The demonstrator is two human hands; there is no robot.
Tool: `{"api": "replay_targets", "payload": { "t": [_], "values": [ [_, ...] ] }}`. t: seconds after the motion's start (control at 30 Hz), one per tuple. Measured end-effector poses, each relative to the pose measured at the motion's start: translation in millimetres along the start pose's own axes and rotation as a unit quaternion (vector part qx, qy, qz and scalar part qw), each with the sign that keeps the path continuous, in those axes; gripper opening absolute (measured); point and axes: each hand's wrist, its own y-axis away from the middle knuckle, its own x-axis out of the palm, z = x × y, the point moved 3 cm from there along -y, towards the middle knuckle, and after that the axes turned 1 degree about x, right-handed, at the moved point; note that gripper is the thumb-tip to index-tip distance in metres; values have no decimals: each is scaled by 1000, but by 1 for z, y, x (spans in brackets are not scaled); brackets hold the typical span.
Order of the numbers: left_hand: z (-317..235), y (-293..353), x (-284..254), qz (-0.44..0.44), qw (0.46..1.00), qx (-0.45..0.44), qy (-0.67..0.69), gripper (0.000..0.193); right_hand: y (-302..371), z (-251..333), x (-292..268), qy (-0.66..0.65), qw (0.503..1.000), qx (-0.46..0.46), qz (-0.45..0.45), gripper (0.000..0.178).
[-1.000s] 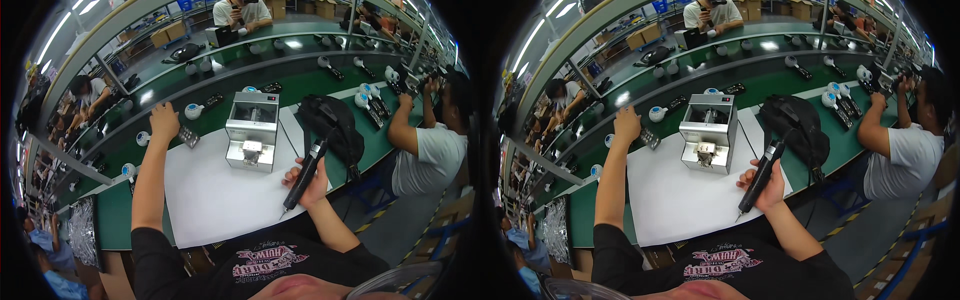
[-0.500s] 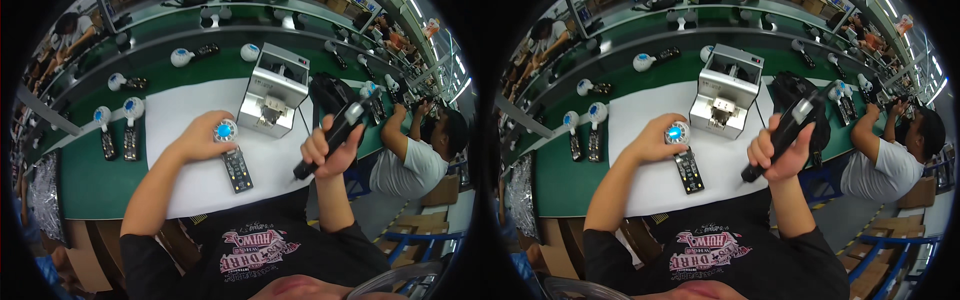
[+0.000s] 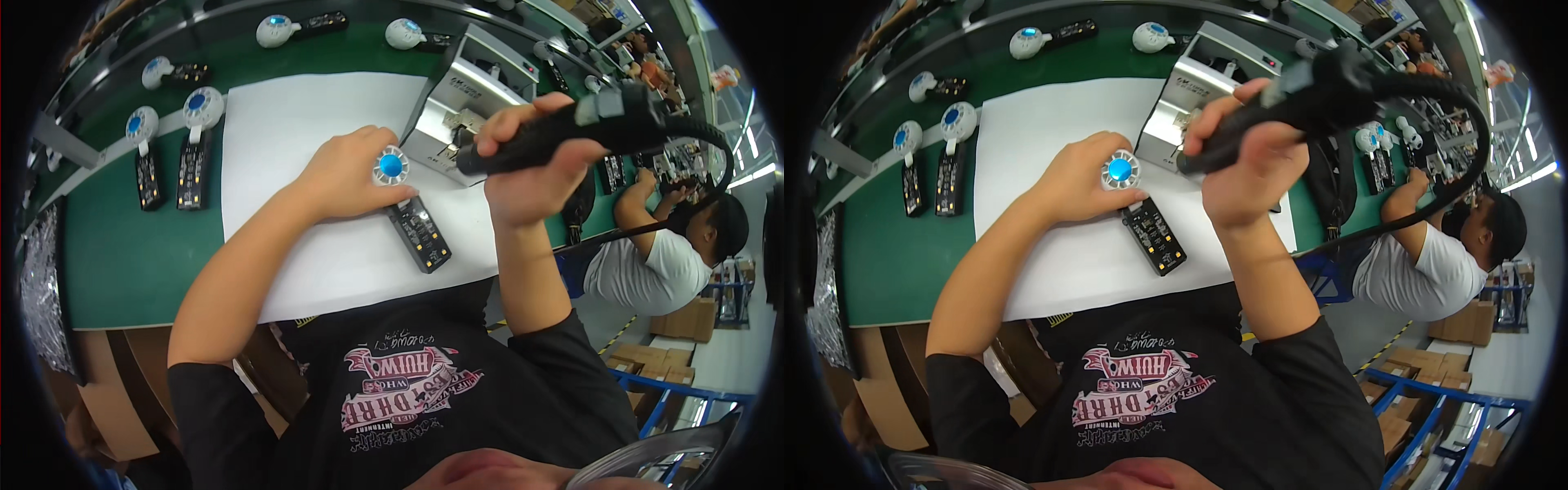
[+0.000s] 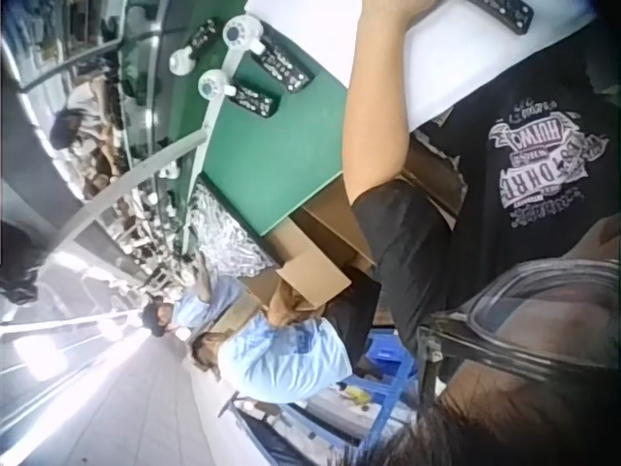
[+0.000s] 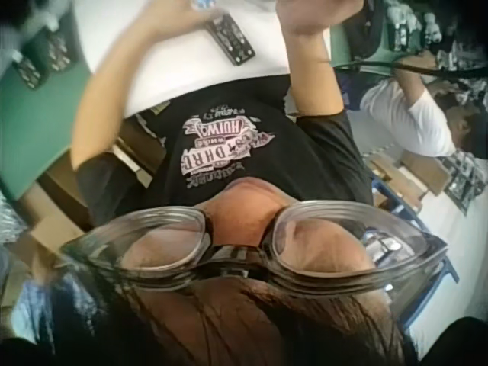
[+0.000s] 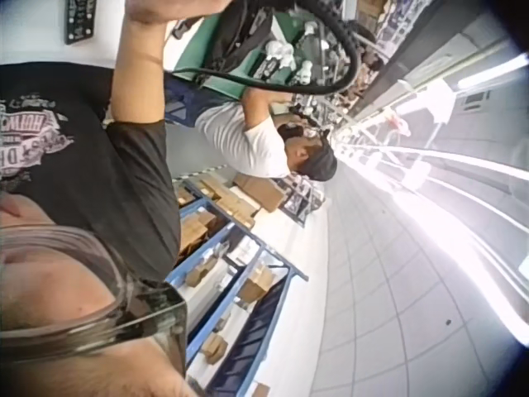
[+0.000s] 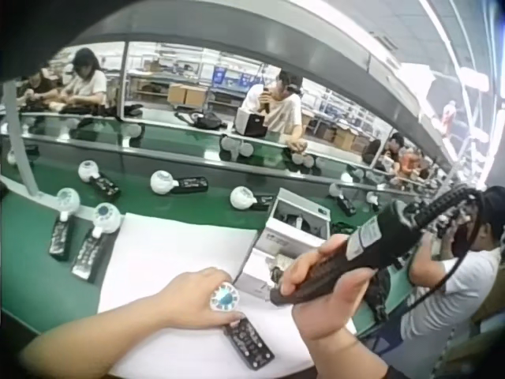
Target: Assembling electronic components by using an electric screwdriver to secure screws into the back of remote controls.
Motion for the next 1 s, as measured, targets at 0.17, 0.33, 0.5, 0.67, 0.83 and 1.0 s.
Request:
{"api": "replay_targets", "payload": {
  "t": [0.17,0.33,0.5,0.67,0.83,1.0],
  "values": [
    [4,-1,1,0,1000,1,-12,56,23,-6,4,-146,985,49,74,83],
    [6,-1,3,-2,1000,4,3,56,33,-7,2,-141,986,56,73,85],
    [7,-2,5,-10,1000,17,16,55,38,-14,-1,-161,982,54,87,85],
    [9,-6,8,-19,999,41,9,48,39,-18,2,-178,974,48,129,85],
    [11,0,10,-19,998,54,15,45,14,0,-2,-172,979,31,109,84],
    [11,-4,5,-6,1000,23,-11,45,-15,13,-2,67,991,-115,-33,86]
  ]
}}
